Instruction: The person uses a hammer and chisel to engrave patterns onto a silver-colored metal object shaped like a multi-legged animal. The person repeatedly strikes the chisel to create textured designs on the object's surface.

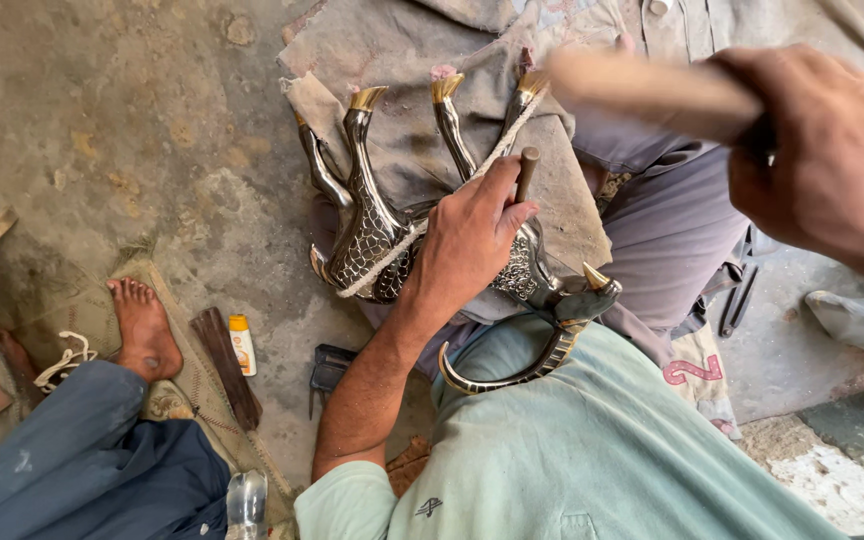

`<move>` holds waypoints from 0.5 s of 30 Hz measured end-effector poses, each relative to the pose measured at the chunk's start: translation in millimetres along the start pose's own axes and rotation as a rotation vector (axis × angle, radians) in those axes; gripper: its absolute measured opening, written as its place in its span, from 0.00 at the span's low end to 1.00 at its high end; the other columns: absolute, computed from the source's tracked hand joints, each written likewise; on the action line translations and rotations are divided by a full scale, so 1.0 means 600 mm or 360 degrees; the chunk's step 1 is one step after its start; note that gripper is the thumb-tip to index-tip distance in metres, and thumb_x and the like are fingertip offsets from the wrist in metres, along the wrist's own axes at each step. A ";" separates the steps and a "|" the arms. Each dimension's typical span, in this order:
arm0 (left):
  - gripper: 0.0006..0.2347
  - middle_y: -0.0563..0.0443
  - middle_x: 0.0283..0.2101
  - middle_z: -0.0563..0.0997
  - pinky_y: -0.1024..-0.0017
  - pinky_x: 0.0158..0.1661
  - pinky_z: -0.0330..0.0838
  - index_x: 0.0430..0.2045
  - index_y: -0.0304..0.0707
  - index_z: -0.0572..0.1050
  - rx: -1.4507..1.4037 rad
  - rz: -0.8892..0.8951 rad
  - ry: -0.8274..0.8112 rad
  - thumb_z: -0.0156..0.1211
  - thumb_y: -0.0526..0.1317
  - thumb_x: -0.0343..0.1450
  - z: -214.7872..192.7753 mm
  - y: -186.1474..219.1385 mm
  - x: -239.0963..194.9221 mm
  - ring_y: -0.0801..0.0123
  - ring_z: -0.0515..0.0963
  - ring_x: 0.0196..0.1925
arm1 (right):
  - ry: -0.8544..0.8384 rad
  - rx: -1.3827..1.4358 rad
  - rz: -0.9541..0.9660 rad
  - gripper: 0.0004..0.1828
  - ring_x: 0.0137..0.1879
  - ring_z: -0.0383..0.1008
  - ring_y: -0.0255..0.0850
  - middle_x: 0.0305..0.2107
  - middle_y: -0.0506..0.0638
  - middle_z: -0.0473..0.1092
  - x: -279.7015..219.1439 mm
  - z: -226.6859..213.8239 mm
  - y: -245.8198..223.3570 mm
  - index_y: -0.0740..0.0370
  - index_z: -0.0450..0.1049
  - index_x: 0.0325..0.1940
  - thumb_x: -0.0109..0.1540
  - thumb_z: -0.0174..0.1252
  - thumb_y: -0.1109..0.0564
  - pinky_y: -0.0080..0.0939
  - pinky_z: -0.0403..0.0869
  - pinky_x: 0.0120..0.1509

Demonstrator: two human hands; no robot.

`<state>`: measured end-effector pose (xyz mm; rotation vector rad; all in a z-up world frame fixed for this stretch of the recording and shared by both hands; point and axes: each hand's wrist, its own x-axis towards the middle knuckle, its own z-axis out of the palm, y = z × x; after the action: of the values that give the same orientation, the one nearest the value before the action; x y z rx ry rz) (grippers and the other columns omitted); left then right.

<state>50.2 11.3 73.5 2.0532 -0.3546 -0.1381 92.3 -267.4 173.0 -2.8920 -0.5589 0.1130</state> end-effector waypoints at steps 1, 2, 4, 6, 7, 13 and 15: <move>0.20 0.38 0.36 0.80 0.56 0.33 0.76 0.56 0.35 0.66 -0.0002 -0.0011 -0.0012 0.66 0.35 0.72 0.000 0.000 0.000 0.49 0.84 0.36 | -0.0017 0.0149 0.0137 0.30 0.46 0.76 0.57 0.42 0.65 0.73 0.001 -0.001 -0.002 0.66 0.69 0.66 0.57 0.60 0.68 0.54 0.76 0.52; 0.20 0.38 0.35 0.80 0.56 0.33 0.76 0.56 0.35 0.66 0.0000 -0.0023 -0.0024 0.66 0.35 0.72 -0.001 -0.001 0.000 0.49 0.84 0.36 | -0.0033 0.0304 0.0273 0.29 0.46 0.76 0.56 0.41 0.63 0.72 0.002 0.000 -0.006 0.66 0.68 0.66 0.60 0.58 0.66 0.54 0.76 0.51; 0.19 0.39 0.34 0.80 0.56 0.33 0.75 0.55 0.35 0.66 -0.0003 -0.0028 -0.0042 0.66 0.36 0.73 -0.002 -0.002 0.001 0.49 0.84 0.36 | -0.0001 0.0158 0.0198 0.28 0.45 0.76 0.54 0.39 0.61 0.73 0.003 -0.004 -0.010 0.63 0.68 0.65 0.60 0.60 0.65 0.53 0.77 0.51; 0.17 0.40 0.34 0.81 0.56 0.34 0.76 0.53 0.36 0.67 -0.0012 -0.0016 -0.0047 0.67 0.36 0.74 -0.004 -0.002 0.002 0.50 0.84 0.36 | 0.0092 -0.0434 -0.0230 0.30 0.44 0.78 0.52 0.39 0.59 0.76 0.002 -0.011 -0.010 0.59 0.71 0.62 0.55 0.65 0.66 0.52 0.78 0.53; 0.18 0.40 0.34 0.81 0.56 0.33 0.76 0.54 0.36 0.67 -0.0015 -0.0007 -0.0053 0.67 0.36 0.73 -0.005 -0.003 0.003 0.51 0.84 0.36 | 0.0073 -0.0082 0.0015 0.29 0.43 0.78 0.51 0.39 0.58 0.76 0.001 -0.009 -0.013 0.61 0.69 0.63 0.57 0.63 0.64 0.52 0.78 0.51; 0.18 0.41 0.33 0.81 0.58 0.32 0.77 0.54 0.36 0.68 -0.0009 0.0029 -0.0056 0.67 0.37 0.72 -0.002 -0.006 0.003 0.52 0.85 0.35 | 0.0040 -0.0235 0.0007 0.25 0.39 0.78 0.48 0.37 0.57 0.76 -0.006 0.002 -0.009 0.63 0.69 0.61 0.59 0.63 0.63 0.48 0.79 0.48; 0.19 0.41 0.33 0.81 0.58 0.32 0.77 0.54 0.36 0.68 -0.0006 0.0038 -0.0042 0.67 0.37 0.72 -0.002 -0.007 0.001 0.52 0.85 0.36 | 0.0022 0.0621 0.0496 0.26 0.39 0.76 0.51 0.39 0.61 0.73 -0.008 0.009 -0.010 0.70 0.64 0.63 0.62 0.61 0.63 0.51 0.77 0.43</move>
<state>52.1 14.0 70.3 2.0444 -0.3949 -0.1514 85.1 -262.7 169.0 -2.5683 -0.0652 0.2193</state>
